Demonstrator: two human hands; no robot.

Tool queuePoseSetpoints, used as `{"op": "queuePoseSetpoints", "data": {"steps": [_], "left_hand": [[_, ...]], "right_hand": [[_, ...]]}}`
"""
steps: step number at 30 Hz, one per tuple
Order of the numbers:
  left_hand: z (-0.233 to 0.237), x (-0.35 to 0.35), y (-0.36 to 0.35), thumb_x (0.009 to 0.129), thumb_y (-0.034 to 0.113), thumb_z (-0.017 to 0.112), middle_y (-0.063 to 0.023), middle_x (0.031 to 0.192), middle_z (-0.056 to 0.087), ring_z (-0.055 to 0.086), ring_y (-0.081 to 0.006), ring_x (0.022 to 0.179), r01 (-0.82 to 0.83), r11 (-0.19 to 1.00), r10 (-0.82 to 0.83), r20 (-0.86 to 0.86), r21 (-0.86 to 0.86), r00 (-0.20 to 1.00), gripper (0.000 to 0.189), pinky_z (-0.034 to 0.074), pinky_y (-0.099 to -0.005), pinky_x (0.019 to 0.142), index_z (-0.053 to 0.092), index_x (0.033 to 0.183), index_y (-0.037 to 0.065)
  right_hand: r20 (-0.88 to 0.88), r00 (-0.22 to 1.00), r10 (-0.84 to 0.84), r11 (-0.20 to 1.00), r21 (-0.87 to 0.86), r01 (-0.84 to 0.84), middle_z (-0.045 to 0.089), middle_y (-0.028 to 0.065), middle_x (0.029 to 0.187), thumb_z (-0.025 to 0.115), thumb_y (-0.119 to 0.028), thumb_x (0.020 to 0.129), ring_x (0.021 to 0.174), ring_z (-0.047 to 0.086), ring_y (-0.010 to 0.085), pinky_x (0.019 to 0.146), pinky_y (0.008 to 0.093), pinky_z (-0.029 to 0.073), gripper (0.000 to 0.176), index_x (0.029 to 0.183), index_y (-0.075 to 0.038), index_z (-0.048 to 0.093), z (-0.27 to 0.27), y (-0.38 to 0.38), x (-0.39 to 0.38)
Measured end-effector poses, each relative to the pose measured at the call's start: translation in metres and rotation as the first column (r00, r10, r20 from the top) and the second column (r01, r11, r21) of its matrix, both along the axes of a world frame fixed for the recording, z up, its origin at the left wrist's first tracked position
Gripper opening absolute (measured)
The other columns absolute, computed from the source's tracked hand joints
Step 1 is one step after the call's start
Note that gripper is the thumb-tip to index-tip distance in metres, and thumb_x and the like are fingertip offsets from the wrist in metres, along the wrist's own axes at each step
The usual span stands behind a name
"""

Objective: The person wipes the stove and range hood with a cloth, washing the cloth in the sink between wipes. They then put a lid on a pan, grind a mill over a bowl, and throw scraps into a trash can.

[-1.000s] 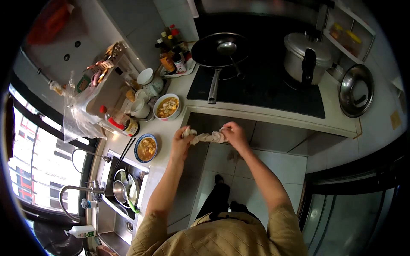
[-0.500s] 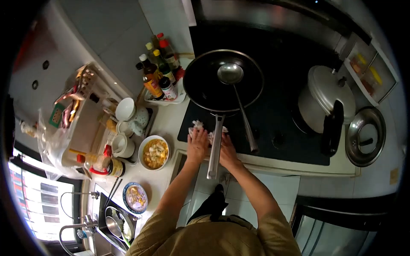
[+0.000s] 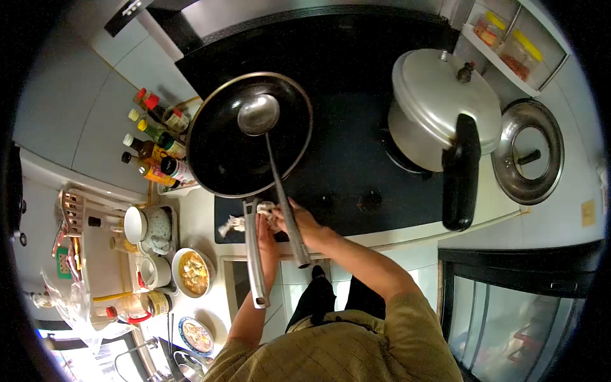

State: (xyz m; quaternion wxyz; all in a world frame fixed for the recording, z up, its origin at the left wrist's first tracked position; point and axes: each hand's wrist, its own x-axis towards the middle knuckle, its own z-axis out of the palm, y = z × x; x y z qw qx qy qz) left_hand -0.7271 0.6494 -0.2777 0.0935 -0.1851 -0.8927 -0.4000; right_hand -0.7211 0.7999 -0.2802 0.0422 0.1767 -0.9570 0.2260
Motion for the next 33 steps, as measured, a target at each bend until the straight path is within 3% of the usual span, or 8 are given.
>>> {"op": "queuePoseSetpoints", "data": {"steps": [2, 3, 5, 9, 13, 17, 25, 33], "left_hand": [[0.021, 0.004, 0.039, 0.08, -0.001, 0.05, -0.0227, 0.119, 0.05, 0.046, -0.0372, 0.114, 0.05, 0.993, -0.059, -0.09, -0.103, 0.994, 0.033, 0.036, -0.0413, 0.098, 0.053, 0.113, -0.002], [0.006, 0.0, 0.053, 0.08, -0.002, 0.051, -0.0232, 0.116, 0.052, 0.048, -0.0371, 0.112, 0.105, 0.994, -0.107, -0.139, -0.022, 0.985, 0.029, 0.038, -0.0398, 0.097, 0.055, 0.109, -0.004], [-0.002, -0.007, 0.094, 0.078, 0.0, 0.054, -0.0229, 0.107, 0.057, 0.053, -0.0378, 0.105, 0.141, 0.979, -0.129, -0.084, 0.149, 0.988, 0.024, 0.037, -0.041, 0.097, 0.062, 0.101, 0.003], [0.016, -0.029, 0.146, 0.08, 0.01, 0.056, -0.0203, 0.116, 0.053, 0.05, -0.0331, 0.111, 0.215, 0.976, -0.218, 0.077, 0.042, 0.973, 0.021, 0.031, -0.0399, 0.102, 0.064, 0.099, 0.006], [0.021, -0.021, 0.189, 0.078, 0.005, 0.049, -0.0232, 0.112, 0.054, 0.049, -0.0349, 0.11, 0.42, 0.854, -0.395, 0.143, -0.306, 0.907, 0.036, 0.032, -0.041, 0.101, 0.055, 0.113, 0.0], [0.005, 0.0, 0.213, 0.079, 0.004, 0.044, -0.0221, 0.123, 0.048, 0.046, -0.0415, 0.112, 0.284, 0.826, -0.381, -0.111, -0.486, 0.918, 0.042, 0.034, -0.0462, 0.098, 0.046, 0.12, -0.005], [-0.001, -0.088, 0.301, 0.079, 0.008, 0.049, -0.0177, 0.122, 0.05, 0.045, -0.0409, 0.113, 0.187, 0.957, -0.218, -0.124, -0.222, 0.968, 0.045, 0.035, -0.0435, 0.097, 0.048, 0.123, 0.015], [-0.017, -0.144, 0.32, 0.078, 0.008, 0.048, -0.0125, 0.125, 0.049, 0.042, -0.0375, 0.118, 0.185, 0.886, -0.256, -0.116, -0.425, 0.96, 0.035, 0.032, -0.0396, 0.101, 0.06, 0.11, 0.016]], "right_hand": [[0.127, 0.969, -0.213, 0.97, -0.088, 0.225, 0.058, 0.0078, 0.108, 0.052, -0.01, 0.075, 0.106, 0.05, 0.0266, 0.087, 0.0402, 0.042, 0.025, 0.096, 0.0, 0.063, 0.026, 0.031, -0.005], [-0.131, 0.987, -0.094, 0.976, 0.184, 0.117, 0.06, 0.0073, 0.092, 0.055, -0.011, 0.072, 0.089, 0.054, 0.0254, 0.077, 0.0384, 0.045, 0.016, 0.079, -0.001, 0.066, 0.023, 0.053, -0.01], [0.007, 0.986, -0.164, 0.95, 0.271, 0.156, 0.059, 0.0134, 0.099, 0.058, -0.009, 0.07, 0.088, 0.055, 0.0268, 0.078, 0.0369, 0.046, 0.012, 0.076, -0.003, 0.067, 0.045, 0.081, -0.013], [-0.063, 0.942, -0.328, 0.935, 0.117, 0.334, 0.06, 0.0128, 0.088, 0.054, -0.004, 0.072, 0.087, 0.053, 0.0272, 0.078, 0.0368, 0.046, 0.011, 0.074, -0.001, 0.065, 0.023, 0.138, -0.012], [-0.128, 0.925, -0.357, 0.934, -0.048, 0.354, 0.057, 0.015, 0.104, 0.056, -0.003, 0.071, 0.096, 0.053, 0.0291, 0.085, 0.039, 0.044, 0.026, 0.096, 0.003, 0.06, 0.023, 0.162, 0.021], [-0.105, 0.941, -0.322, 0.925, -0.245, 0.289, 0.043, 0.0195, 0.126, 0.049, 0.001, 0.076, 0.118, 0.04, 0.0342, 0.099, 0.0414, 0.035, 0.044, 0.12, 0.004, 0.044, 0.026, 0.18, 0.058], [-0.084, 0.918, -0.388, 0.898, -0.258, 0.356, 0.035, 0.0239, 0.132, 0.048, 0.005, 0.075, 0.123, 0.034, 0.0353, 0.104, 0.0377, 0.029, 0.055, 0.128, 0.006, 0.033, 0.032, 0.219, 0.019], [-0.042, 0.922, -0.386, 0.826, -0.461, 0.325, 0.045, 0.02, 0.125, 0.047, 0.01, 0.074, 0.118, 0.042, 0.0341, 0.099, 0.0382, 0.035, 0.048, 0.122, 0.0, 0.044, 0.027, 0.225, 0.04]]}}
